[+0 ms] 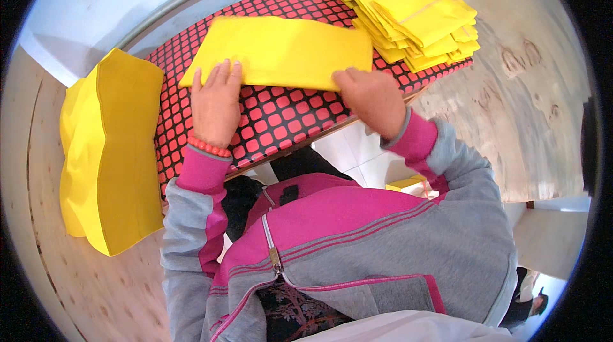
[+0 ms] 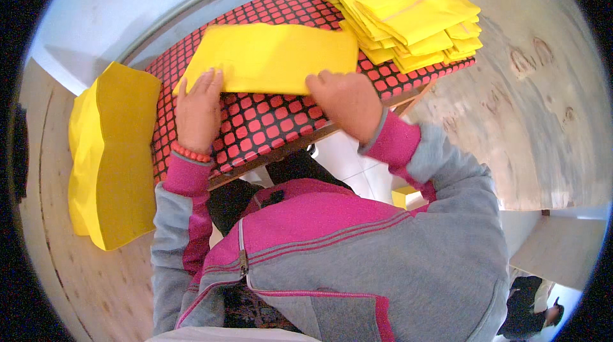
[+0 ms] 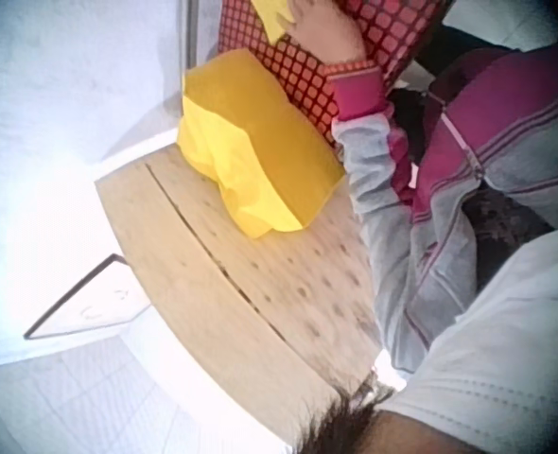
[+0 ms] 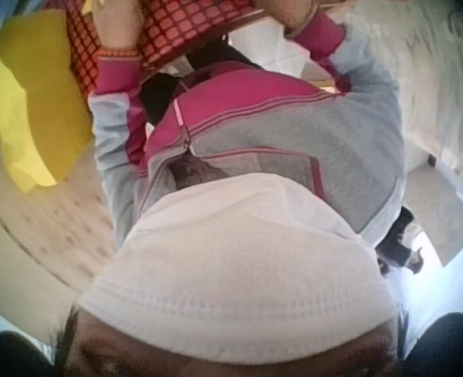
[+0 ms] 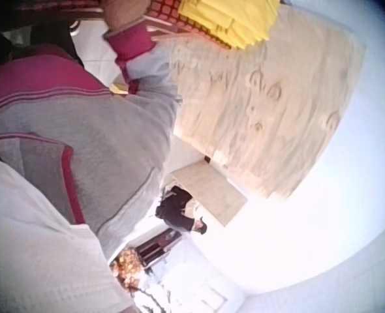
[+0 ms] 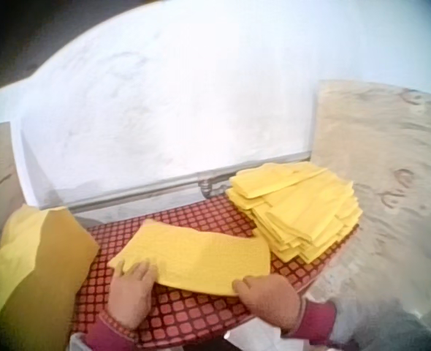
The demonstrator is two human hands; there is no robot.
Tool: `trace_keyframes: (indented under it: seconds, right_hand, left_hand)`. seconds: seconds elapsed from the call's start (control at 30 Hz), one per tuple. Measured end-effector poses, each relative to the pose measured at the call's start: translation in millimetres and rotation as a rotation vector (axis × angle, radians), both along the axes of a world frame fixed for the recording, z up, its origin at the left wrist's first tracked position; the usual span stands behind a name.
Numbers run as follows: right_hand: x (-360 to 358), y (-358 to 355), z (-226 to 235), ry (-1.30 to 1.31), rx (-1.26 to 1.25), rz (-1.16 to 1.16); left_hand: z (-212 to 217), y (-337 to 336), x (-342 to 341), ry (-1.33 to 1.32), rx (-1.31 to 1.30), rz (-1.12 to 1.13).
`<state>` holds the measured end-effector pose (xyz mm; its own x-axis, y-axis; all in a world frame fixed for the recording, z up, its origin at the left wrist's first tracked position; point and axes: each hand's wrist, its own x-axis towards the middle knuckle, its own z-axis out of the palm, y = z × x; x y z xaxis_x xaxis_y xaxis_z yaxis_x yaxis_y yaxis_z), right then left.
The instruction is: The person folds yellow paper sheets by hand on a patterned table. They repeatedly fold each sheet in half, smooth the crease, and stack the finished pieces. The person handles the paper directly without tools.
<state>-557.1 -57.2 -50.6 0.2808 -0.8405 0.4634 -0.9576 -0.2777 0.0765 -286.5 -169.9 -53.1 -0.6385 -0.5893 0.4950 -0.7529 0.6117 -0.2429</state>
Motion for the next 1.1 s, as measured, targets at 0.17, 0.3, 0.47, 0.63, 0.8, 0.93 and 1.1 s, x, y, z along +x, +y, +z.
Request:
trace_keyframes:
  seconds: [0.17, 0.3, 0.47, 0.63, 0.8, 0.93, 1.1]
  right_hand:
    - [48, 35, 14, -0.153, -0.119, 0.11]
    - [86, 34, 19, -0.241, -0.159, 0.133]
    - [131, 39, 10, -0.226, -0.127, 0.221]
    - [132, 56, 17, -0.186, 0.152, 0.347]
    - [63, 53, 33, -0.358, 0.078, 0.381]
    - [16, 36, 10, -0.271, 0.002, 0.153]
    - [18, 15, -41, -0.334, -0.126, 0.291]
  left_hand:
    - [-3, 44, 11, 1.008, 0.896, -0.125]
    - [4, 76, 20, 1.346, 1.751, -0.096]
    - [-4, 87, 13, 1.612, 1.957, -0.131]
    - [-15, 77, 26, 1.509, 1.956, 0.01]
    - [-11, 88, 58, 1.527, 1.912, -0.096]
    - [-3, 97, 86, 1.521, 2.054, -0.141]
    - [5, 89, 94, 1.248, 2.11, -0.11]
